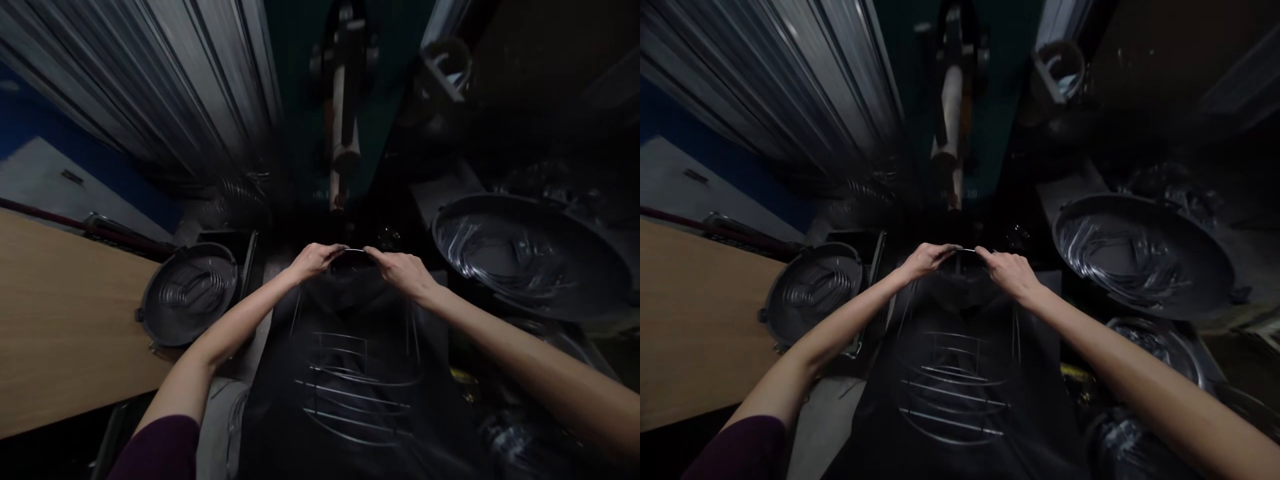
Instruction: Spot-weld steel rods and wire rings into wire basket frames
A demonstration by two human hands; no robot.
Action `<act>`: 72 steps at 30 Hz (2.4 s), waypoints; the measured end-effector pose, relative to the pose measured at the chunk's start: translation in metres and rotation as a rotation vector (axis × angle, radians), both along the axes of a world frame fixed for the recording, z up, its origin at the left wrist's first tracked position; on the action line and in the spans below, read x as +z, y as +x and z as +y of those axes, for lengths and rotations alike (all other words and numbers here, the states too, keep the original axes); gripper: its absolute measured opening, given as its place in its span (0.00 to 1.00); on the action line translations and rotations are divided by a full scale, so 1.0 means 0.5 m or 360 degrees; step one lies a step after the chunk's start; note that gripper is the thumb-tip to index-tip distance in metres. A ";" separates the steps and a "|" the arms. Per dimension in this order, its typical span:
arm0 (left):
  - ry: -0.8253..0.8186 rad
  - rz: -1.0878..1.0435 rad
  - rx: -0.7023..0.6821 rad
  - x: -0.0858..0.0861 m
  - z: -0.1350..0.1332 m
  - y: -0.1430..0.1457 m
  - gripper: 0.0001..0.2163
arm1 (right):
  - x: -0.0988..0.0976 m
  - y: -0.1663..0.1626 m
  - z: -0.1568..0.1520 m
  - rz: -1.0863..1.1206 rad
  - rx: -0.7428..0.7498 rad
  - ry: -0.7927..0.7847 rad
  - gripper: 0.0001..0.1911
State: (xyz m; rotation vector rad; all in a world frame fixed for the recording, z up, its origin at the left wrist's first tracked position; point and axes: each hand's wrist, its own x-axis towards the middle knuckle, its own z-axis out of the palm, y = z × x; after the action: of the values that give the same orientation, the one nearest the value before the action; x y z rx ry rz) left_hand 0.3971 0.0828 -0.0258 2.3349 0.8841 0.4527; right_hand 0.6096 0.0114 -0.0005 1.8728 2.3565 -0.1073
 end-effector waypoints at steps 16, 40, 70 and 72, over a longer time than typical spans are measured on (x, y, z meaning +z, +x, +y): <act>0.0322 0.0300 0.0152 0.106 0.120 -0.035 0.17 | 0.073 -0.018 0.148 0.0282 0.0073 0.0191 0.17; 0.0203 0.0260 0.0151 0.119 0.155 -0.023 0.15 | 0.045 0.009 0.205 0.0383 -0.0011 0.0201 0.15; 0.0269 0.0168 0.0324 0.117 0.134 -0.032 0.13 | 0.088 0.047 0.133 0.0826 -0.0138 -0.0344 0.15; 0.0184 0.0021 0.0358 0.124 0.100 -0.050 0.13 | 0.085 0.040 0.098 0.0835 -0.0169 -0.0181 0.14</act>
State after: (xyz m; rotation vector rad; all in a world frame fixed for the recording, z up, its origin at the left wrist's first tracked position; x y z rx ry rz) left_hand 0.3720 0.1330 0.0362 2.3532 1.1616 0.5959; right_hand 0.6293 0.0607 0.0419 2.1112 2.4773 -0.8177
